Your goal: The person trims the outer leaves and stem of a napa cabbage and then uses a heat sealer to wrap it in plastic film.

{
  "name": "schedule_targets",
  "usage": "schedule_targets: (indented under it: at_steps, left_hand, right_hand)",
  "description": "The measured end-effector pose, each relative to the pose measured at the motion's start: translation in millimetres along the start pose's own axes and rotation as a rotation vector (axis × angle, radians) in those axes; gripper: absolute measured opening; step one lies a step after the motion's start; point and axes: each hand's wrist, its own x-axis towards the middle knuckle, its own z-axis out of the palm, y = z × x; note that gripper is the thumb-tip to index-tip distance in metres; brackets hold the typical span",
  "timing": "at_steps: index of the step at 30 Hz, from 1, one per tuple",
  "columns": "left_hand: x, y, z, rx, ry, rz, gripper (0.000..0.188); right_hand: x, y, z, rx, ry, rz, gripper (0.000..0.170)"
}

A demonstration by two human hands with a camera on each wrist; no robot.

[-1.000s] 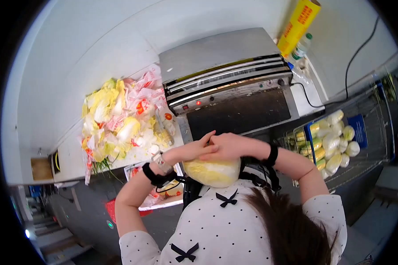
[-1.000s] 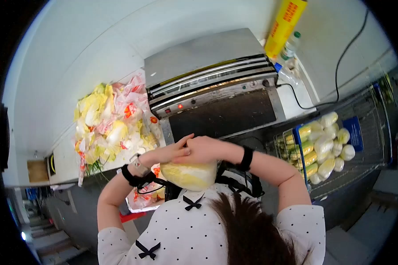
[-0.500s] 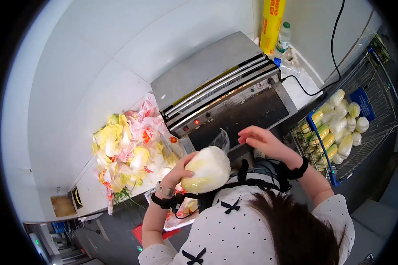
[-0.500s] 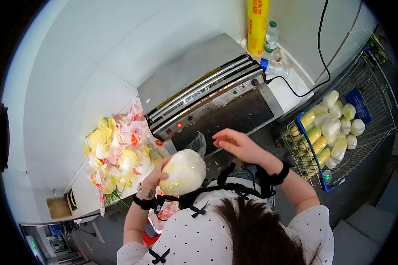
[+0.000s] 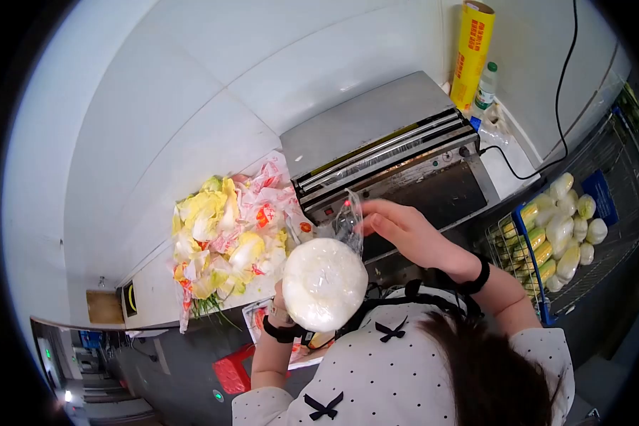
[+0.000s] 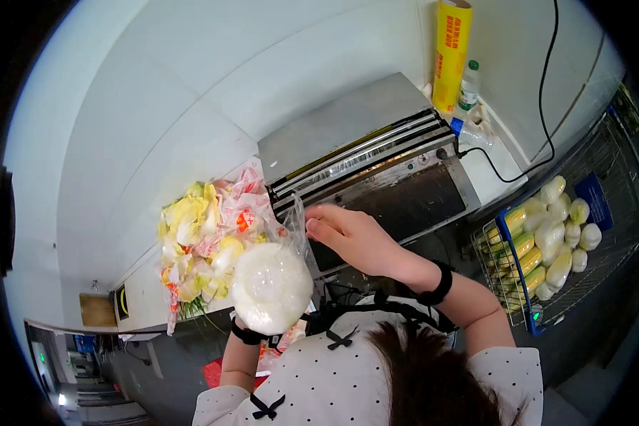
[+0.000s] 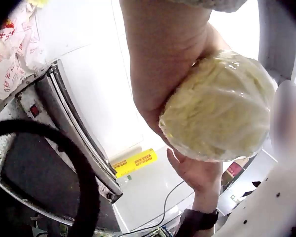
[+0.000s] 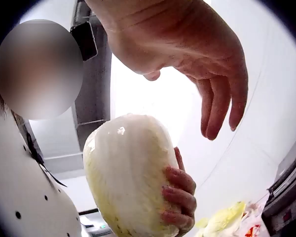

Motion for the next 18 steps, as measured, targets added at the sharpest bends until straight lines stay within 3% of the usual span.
schedule_targets:
  at_steps: [3,5,8,10,14,16,18]
  left_hand:
    - [-1.7,5.4,26.2,0.263,0.332,-0.262,0.095]
    - [1.5,-9.4,-27.0,0.257,-0.184,-0.061,0.079]
    - [4.7,-19.1,-28.8,0.288,-0.217,-0.053,0.077]
    - [-1.3,-26.6,-2.1,0.064,-0.13,-0.115,0.071]
    - [0.2,-36.2,-8.6,-0.21,-0.105,-0.177,0.053]
    - [0.4,-39.4,-7.5,-0.134,-0.008,-0.182,0.088]
    - [-0.5,-42.5,-9.1,-0.104,0.04,-0.206,0.105]
  right_hand:
    - [1.0,-14.0,2.7,0.149,-0.071,0.097,0.03]
    - [4.0,-22.8,2.3,0.082,-0.108,0.114,0.03]
    - [7.6,-27.6,6.1,0.127,-0.125,0.114,0.028]
    - [9.1,-33.8,6.4,0.04,-0.147,0.103,0.027]
    - [12.7,-48.0,10.5,-0.154,-0.255,0.045,0.024]
    - [15.1,-49.6,14.5,-0.187,-0.331,-0.002,0.024]
    - [16.7,-48.7,18.0,-0.239,-0.393,-0.1,0.024]
